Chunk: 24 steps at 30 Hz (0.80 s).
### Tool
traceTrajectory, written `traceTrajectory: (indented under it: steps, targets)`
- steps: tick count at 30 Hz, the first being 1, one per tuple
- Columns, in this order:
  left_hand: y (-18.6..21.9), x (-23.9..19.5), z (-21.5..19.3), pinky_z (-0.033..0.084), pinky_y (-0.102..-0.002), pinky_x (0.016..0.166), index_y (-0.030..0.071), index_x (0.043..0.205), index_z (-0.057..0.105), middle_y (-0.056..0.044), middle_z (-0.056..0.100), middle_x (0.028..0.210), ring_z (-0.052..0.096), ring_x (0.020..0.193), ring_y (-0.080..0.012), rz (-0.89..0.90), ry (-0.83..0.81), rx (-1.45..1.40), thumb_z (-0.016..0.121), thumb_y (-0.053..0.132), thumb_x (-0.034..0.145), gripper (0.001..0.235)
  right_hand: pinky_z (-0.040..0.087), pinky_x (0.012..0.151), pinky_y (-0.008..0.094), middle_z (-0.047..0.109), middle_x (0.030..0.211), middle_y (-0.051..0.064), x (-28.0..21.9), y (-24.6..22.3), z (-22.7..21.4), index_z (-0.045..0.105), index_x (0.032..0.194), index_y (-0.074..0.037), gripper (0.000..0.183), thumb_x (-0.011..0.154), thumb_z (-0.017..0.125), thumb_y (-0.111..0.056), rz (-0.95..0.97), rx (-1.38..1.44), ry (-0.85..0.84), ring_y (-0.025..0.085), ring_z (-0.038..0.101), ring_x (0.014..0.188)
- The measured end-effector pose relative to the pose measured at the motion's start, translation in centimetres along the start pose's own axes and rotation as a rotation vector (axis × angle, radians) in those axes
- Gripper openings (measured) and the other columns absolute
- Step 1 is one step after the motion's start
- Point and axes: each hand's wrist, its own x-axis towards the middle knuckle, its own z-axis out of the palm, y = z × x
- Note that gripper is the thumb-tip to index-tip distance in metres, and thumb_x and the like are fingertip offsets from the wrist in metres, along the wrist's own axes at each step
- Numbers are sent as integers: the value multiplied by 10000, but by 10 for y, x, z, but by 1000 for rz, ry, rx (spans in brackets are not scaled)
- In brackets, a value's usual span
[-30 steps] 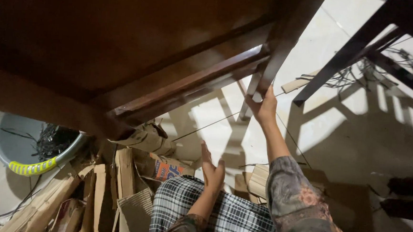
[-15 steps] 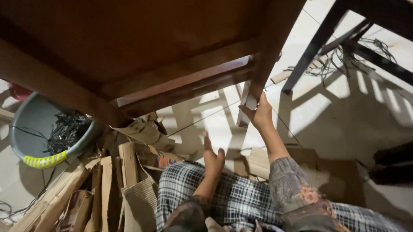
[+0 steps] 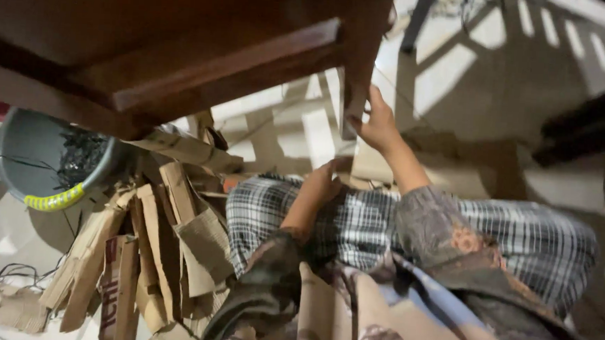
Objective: The person sits on the floor and wraps strips of cardboard around the legs of a wooden table. They secure the cardboard in place using black plastic ties, repeatedly wrapping and tying each leg.
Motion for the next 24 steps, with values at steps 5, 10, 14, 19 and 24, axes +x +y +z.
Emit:
traceTrajectory:
  steps: [5,10,14,19,24]
  targets:
    - [-21,7,39,551,-524,994,218,1398,544,-138,715,1249,709,1139,-352,93,-298,420,455,283,992,421,537,1023,611,583,1429,225,-30,13,-13,431,1489,-47,717,851,753,13,24,-44,-35,457,532,1335]
    - [-36,18,69,588,-445,952,267,1367,536,-38,697,1264,723,1120,-231,199,-372,921,362,311,989,419,530,1015,609,646,1333,238,-98,100,-57,559,1417,-31,602,861,781,-96,118,-226,-98,435,593,1267]
    - [-22,25,72,579,-564,929,65,1418,458,-239,615,1277,693,1115,-400,70,-204,437,479,387,980,544,463,1082,580,662,1313,179,-144,177,-71,664,1331,-75,464,886,760,-159,311,-506,-191,398,589,1299]
    - [-33,62,104,496,-620,1075,-119,1483,310,-382,491,1395,578,1253,-531,-92,-64,-19,637,319,953,761,294,1154,640,518,1486,193,-129,179,-58,530,1484,-77,642,892,759,-177,395,-625,-255,390,419,1433]
    - [-19,68,107,473,-617,1107,51,1519,328,-266,517,1427,573,1298,-463,-220,22,-111,749,347,839,852,154,1117,766,489,1515,246,-122,200,-43,384,1569,-52,863,834,827,-150,544,-736,-335,453,408,1405]
